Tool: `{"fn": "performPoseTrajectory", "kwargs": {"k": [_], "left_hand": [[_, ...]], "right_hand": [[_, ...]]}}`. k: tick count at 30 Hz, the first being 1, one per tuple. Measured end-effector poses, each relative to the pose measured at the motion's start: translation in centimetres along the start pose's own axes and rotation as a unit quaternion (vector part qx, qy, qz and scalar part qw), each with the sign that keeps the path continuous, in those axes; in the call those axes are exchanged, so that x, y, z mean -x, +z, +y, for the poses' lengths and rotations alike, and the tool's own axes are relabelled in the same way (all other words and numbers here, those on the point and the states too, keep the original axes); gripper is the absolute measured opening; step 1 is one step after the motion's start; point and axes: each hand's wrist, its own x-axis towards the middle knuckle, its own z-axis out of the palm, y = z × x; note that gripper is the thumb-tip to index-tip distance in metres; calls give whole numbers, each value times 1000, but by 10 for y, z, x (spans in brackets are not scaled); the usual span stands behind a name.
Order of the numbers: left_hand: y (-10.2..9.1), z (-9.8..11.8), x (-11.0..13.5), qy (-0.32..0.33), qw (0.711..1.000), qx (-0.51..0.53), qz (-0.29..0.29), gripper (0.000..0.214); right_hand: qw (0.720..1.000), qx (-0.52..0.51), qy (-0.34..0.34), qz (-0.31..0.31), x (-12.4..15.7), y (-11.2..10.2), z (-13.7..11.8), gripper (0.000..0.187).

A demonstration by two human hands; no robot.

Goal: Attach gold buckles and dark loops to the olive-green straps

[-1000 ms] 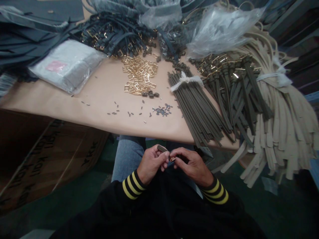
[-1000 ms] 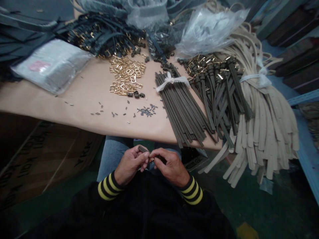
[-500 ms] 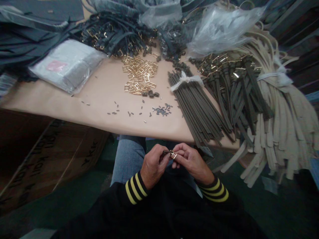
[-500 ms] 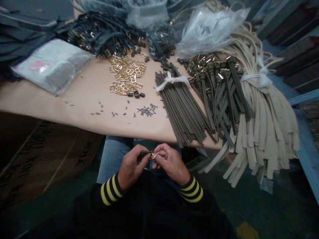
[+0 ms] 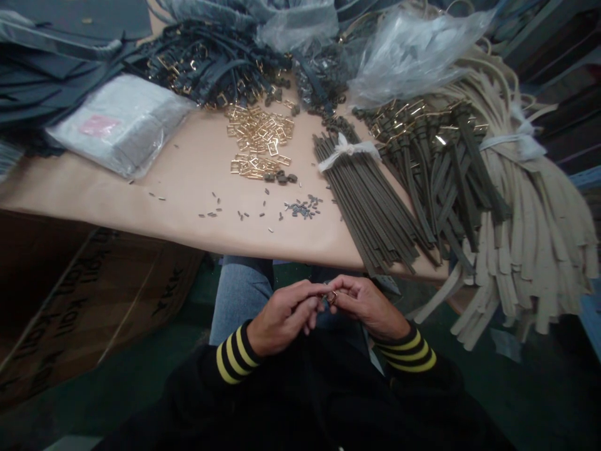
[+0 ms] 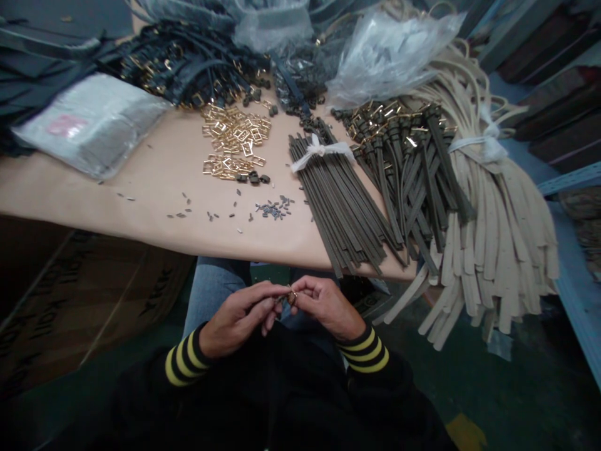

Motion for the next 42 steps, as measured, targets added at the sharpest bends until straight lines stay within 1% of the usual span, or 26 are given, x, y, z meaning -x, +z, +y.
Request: {"fn": "performPoseTrajectory", "kwargs": {"k": [3, 6, 11, 15, 17, 21, 26, 32, 35, 37, 42], "left_hand": [[-6, 1, -1, -86, 992, 86, -35, 17], [-8, -1, -2, -145, 980, 127, -48, 15], [-10, -1, -2, -154, 977, 141, -39, 20], [-13, -3, -1, -209, 959, 189, -33, 20], [-14, -4, 0, -224, 954, 199, -16, 19], [-11, -7, 1, -234, 946, 224, 25, 20], [-8, -8, 0, -233, 940, 240, 58, 22], [-7, -11, -1, -220, 953, 203, 51, 25], [-8, -13, 0, -218, 951, 214, 45, 29], [-8, -14, 0, -219, 949, 225, 30, 31], [-11, -19, -1, -197, 948, 251, 0, 29]], "right_hand": [[999, 8, -2, -34, 0, 1, 1, 19], [998, 31, -16, -47, -1, 5, 2, 15], [993, 110, -42, -28, -2, 10, 2, 12], [988, 147, -33, -21, -5, 12, 4, 12], [987, 158, -37, -16, -5, 13, 4, 12], [983, 174, -53, -12, -6, 12, 4, 11], [980, 187, -63, -15, -6, 10, 4, 9], [971, 231, -65, -20, -2, 11, -1, 11], [963, 256, -70, -41, 1, 9, -9, 11], [959, 268, -77, -51, 2, 8, -13, 12], [956, 269, -88, -74, 3, 9, -15, 14]]}}
